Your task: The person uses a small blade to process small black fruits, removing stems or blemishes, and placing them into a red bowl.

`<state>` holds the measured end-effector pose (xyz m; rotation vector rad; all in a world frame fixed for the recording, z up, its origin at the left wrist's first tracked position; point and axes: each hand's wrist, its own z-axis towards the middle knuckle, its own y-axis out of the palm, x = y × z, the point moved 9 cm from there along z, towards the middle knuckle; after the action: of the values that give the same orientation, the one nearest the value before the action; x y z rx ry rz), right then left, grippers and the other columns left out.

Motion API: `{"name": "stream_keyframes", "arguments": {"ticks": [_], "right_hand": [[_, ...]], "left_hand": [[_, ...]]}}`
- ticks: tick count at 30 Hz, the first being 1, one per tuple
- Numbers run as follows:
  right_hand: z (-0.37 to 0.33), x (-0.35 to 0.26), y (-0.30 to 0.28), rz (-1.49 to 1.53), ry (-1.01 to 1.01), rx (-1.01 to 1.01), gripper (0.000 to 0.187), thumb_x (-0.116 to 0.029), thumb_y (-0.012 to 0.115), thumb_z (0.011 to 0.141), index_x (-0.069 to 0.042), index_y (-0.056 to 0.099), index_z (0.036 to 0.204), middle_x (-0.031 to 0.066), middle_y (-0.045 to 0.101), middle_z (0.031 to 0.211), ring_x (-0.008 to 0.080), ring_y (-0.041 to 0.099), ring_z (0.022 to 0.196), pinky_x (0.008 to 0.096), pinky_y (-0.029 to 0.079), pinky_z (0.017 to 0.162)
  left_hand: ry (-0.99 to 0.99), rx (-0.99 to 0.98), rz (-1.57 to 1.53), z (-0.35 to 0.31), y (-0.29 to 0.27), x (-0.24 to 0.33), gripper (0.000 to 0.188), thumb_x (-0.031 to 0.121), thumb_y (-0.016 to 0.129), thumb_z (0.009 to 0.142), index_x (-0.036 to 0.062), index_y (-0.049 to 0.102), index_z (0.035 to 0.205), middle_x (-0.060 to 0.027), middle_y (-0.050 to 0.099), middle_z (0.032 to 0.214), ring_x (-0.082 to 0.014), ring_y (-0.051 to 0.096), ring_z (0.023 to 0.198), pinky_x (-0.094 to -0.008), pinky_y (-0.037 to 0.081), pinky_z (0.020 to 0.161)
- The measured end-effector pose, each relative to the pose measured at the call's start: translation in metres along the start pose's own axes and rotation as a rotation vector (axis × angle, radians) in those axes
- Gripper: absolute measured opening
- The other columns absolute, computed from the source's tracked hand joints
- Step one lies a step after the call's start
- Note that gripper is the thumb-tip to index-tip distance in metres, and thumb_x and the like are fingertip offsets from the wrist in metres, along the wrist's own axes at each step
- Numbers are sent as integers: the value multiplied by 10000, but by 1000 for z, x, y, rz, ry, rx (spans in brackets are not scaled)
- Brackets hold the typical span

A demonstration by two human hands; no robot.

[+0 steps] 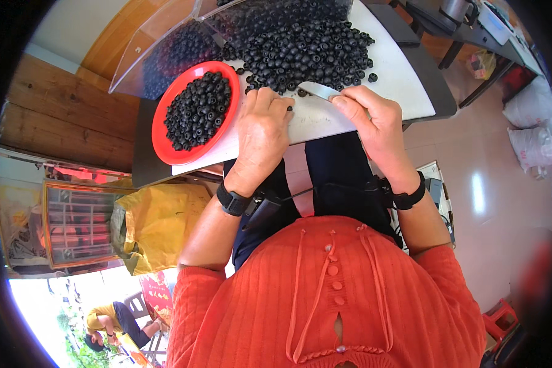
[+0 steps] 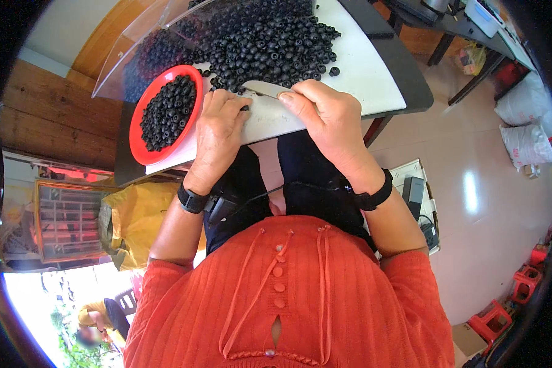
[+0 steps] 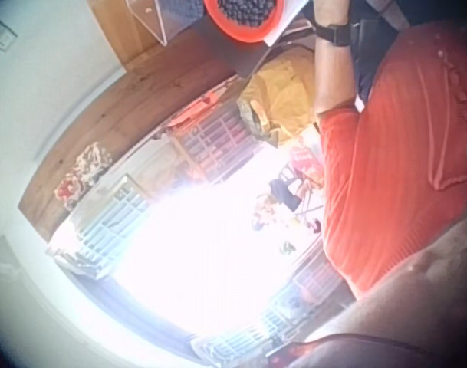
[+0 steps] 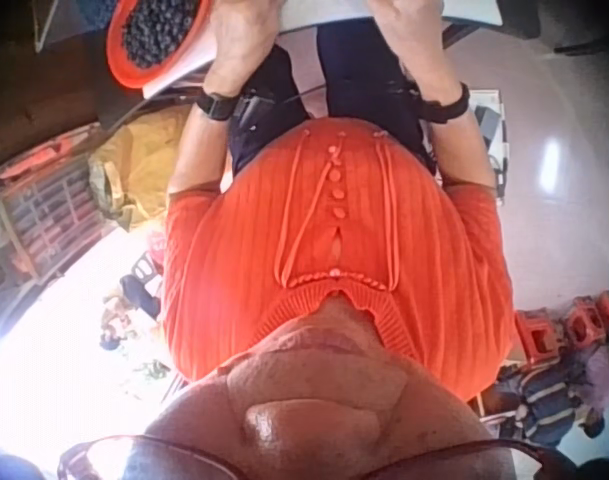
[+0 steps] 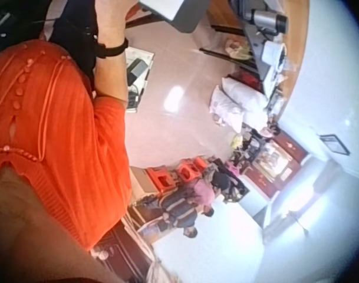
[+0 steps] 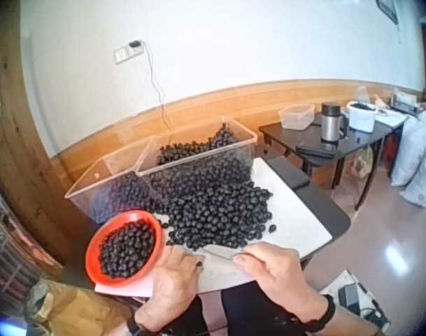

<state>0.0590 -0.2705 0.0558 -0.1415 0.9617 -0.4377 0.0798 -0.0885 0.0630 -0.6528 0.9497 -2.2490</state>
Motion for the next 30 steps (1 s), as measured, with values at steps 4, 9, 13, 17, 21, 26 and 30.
{"name": "stream_keyframes", "arguments": {"ticks": [4, 9, 13, 17, 21, 26, 30], "right_hand": [[1, 6, 0, 59, 27, 1, 193, -191, 726, 944, -2, 714, 907, 101, 639, 684, 181, 581, 559, 296, 445, 537], [0, 0, 2, -18, -36, -3, 182, -207, 737, 928, -27, 727, 904, 94, 657, 712, 201, 606, 575, 305, 459, 544], [0, -9, 5, -115, -117, 13, 192, -230, 727, 927, -43, 724, 882, 93, 661, 717, 231, 634, 601, 325, 475, 551], [0, -17, 5, -238, -107, 2, 210, -269, 713, 929, -69, 716, 865, 88, 639, 683, 256, 632, 608, 369, 477, 552], [-5, -21, 5, -331, -124, -6, 215, -285, 711, 930, -88, 702, 845, 89, 622, 659, 270, 624, 611, 396, 475, 553], [-6, -22, 6, -325, -128, 9, 223, -287, 709, 930, -89, 690, 829, 94, 617, 654, 278, 628, 619, 405, 480, 556], [-7, -24, 6, -350, -138, 8, 228, -291, 713, 927, -87, 687, 828, 93, 616, 663, 278, 626, 625, 407, 479, 555]], "left_hand": [[-100, 38, -279, 0, -2, -12, 209, -26, 681, 844, 3, 720, 1047, -109, 633, 982, -268, 591, 894, -375, 491, 775], [-468, -52, -809, -5, 8, -23, 206, -42, 647, 922, -33, 711, 1118, -44, 643, 1008, -104, 565, 766, -241, 454, 701], [-514, -18, -1031, -11, 16, -30, 237, -48, 647, 934, -33, 714, 1160, -12, 613, 964, -73, 541, 730, -220, 441, 659], [-532, 8, -1167, -16, 17, -32, 259, -60, 628, 946, -24, 717, 1187, -8, 586, 946, -78, 538, 731, -220, 450, 660], [-537, 8, -1256, -18, 16, -28, 270, -36, 585, 977, -71, 681, 1227, -70, 621, 993, -138, 572, 757, -255, 476, 682], [-583, 25, -1362, -19, 17, -24, 278, -15, 581, 991, -77, 669, 1247, -91, 638, 1007, -157, 596, 762, -273, 499, 657], [-616, 27, -1406, -23, 21, -26, 284, -7, 575, 999, -72, 655, 1263, -115, 666, 1020, -166, 623, 776, -286, 515, 635]]}}
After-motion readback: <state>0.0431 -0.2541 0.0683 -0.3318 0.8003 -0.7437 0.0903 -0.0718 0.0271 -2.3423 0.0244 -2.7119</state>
